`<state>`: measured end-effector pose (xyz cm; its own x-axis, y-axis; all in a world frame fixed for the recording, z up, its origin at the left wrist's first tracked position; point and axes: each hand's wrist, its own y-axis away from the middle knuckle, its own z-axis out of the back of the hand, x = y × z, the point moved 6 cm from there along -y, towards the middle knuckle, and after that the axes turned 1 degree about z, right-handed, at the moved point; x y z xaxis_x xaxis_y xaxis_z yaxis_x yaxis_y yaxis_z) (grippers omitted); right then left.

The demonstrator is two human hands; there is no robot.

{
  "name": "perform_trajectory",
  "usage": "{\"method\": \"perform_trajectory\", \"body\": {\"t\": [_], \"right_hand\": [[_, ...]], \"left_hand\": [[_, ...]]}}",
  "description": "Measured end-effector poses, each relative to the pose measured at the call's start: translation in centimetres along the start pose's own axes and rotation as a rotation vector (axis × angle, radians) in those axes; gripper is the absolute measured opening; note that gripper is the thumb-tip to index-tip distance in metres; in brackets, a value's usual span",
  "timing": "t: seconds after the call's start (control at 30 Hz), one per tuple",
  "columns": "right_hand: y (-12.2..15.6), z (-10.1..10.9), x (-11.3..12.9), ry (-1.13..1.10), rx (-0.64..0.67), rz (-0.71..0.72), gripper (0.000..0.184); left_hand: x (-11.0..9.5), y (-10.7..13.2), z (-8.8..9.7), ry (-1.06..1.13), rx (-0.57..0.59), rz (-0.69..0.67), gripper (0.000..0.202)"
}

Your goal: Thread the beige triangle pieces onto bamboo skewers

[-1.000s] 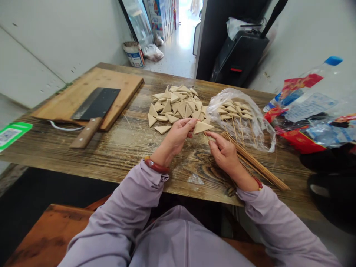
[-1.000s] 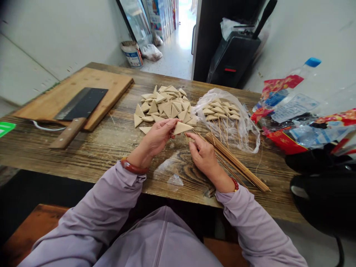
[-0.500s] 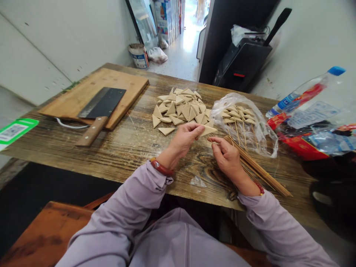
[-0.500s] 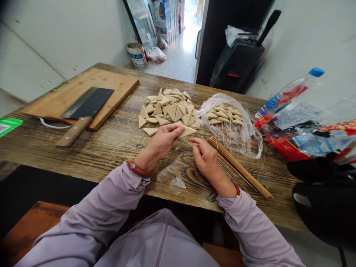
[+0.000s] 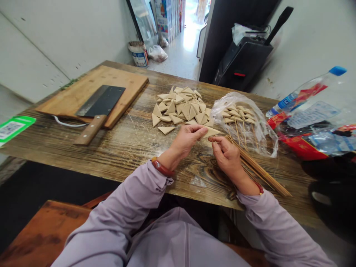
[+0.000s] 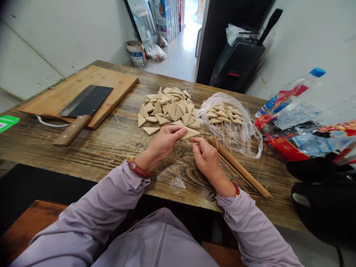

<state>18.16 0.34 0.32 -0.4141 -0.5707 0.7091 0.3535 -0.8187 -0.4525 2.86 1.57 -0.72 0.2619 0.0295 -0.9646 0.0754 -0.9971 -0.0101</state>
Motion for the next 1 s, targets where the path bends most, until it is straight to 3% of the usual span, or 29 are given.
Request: {"method": "perform_trajectory", "body": {"t": [0.8, 1.0], "right_hand": [[-0.3, -0.2, -0.7, -0.068, 0.010, -0.102, 0.022], [0.0, -0.7, -1.2, -0.121, 0.108, -0.148, 0.026]], "left_hand": [[0.3, 0.3, -0.8, -0.012, 0.053, 0.035, 0.029], [-0.3, -0.1, 0.5, 0.007, -0.031, 0.016, 0.027]]}}
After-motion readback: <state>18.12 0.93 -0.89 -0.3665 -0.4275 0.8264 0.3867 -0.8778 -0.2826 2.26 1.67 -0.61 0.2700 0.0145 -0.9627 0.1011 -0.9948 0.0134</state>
